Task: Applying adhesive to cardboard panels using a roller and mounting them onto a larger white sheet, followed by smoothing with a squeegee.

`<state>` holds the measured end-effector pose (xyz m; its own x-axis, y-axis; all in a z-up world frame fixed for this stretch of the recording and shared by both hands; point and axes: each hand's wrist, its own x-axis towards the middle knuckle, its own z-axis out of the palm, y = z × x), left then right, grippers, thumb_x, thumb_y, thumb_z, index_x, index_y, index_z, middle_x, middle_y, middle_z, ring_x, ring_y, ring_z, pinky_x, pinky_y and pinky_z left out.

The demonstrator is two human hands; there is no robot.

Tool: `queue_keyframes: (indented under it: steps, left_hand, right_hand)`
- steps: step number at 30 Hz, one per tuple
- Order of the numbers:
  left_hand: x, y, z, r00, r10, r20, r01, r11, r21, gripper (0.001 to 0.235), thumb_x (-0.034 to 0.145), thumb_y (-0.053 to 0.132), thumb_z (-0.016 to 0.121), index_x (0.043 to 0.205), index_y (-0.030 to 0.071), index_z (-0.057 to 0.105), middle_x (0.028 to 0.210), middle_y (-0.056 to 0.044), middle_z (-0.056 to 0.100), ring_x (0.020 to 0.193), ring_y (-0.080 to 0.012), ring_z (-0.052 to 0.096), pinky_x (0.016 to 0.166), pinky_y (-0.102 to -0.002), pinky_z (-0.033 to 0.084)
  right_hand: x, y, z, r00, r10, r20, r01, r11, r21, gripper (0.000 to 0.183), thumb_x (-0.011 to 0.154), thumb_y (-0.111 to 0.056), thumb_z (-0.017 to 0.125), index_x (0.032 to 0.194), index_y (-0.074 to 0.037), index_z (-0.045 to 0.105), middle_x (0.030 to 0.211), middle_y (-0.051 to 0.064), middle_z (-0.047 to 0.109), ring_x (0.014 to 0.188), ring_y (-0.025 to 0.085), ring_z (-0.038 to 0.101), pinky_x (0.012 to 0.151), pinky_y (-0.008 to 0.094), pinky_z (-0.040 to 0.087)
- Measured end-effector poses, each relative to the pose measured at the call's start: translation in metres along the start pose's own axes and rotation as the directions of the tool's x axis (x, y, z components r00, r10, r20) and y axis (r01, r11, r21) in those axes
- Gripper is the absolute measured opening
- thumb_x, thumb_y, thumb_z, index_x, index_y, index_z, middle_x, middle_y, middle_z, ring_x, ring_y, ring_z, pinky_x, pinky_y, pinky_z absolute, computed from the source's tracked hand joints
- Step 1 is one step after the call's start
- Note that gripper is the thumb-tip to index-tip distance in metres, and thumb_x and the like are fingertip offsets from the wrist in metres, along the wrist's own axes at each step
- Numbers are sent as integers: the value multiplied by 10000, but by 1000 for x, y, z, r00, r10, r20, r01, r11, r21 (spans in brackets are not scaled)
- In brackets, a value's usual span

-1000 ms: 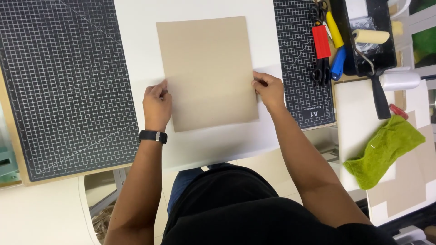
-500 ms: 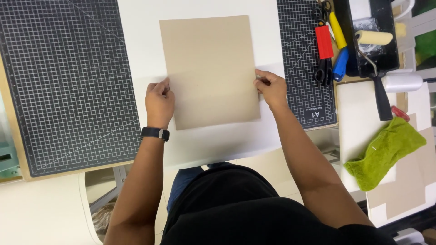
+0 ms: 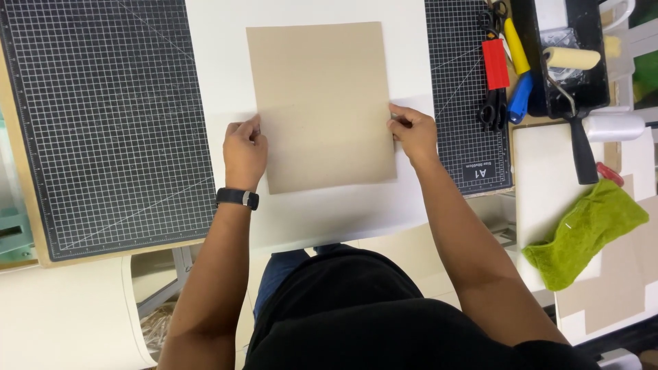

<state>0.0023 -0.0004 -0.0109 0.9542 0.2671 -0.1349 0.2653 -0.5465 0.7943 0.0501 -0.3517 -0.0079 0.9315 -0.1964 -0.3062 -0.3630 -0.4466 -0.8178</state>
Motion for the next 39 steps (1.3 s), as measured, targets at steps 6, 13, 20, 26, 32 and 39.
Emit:
queue_keyframes:
  steps: [6,13,20,26,32,39]
  left_hand:
    - [5,-13,5,1000,4,28,-4,1000,0,424,892,-44,573,1299,-25,690,1113,-215,624,1045,-362,708,885,-411,621]
    - [-26,-11,-14,998,25,58,-28,999,37,410,905,-45,595,1302,-24,696,1120,-236,639,1039,-403,708,867,-439,620]
    - [-107,-5,-38,995,17,97,-20,999,26,344,948,46,623,1269,-26,725,1103,-258,666,980,-425,712,796,-439,626]
    - [-139,-10,-31,1000,20,9,-21,1000,18,293,967,35,651,1240,2,754,1070,-205,681,931,-354,726,788,-387,619]
    - [-140,-18,-21,994,92,-56,-91,995,33,290,943,21,698,1223,19,771,1035,-172,680,873,-312,723,763,-365,618]
    - [-141,-18,-18,975,159,-152,-154,987,44,253,931,62,751,1179,67,799,951,-128,675,826,-308,712,711,-372,599]
  right_hand:
    - [-2,-7,-1,1000,-18,-8,17,997,-72,329,918,-29,729,1232,-125,743,931,138,722,778,145,711,672,239,674]
    - [-27,-9,-22,1000,23,-7,-23,999,-25,295,932,-31,710,1218,-94,742,897,137,722,756,139,705,651,242,664]
    - [-95,19,-42,990,136,17,-137,990,28,255,917,-62,729,1170,-51,761,847,171,727,751,203,727,694,333,669]
    - [-128,27,-34,983,181,14,-182,980,76,224,929,-84,728,1147,-66,777,825,151,726,726,185,718,694,331,671]
    - [-132,35,-31,995,103,-15,-101,991,83,206,930,-86,751,1132,-63,784,805,135,712,690,161,697,656,300,655]
    - [-130,38,-28,997,80,-17,-78,994,70,206,924,-115,788,1122,-58,778,826,124,690,669,143,656,637,285,610]
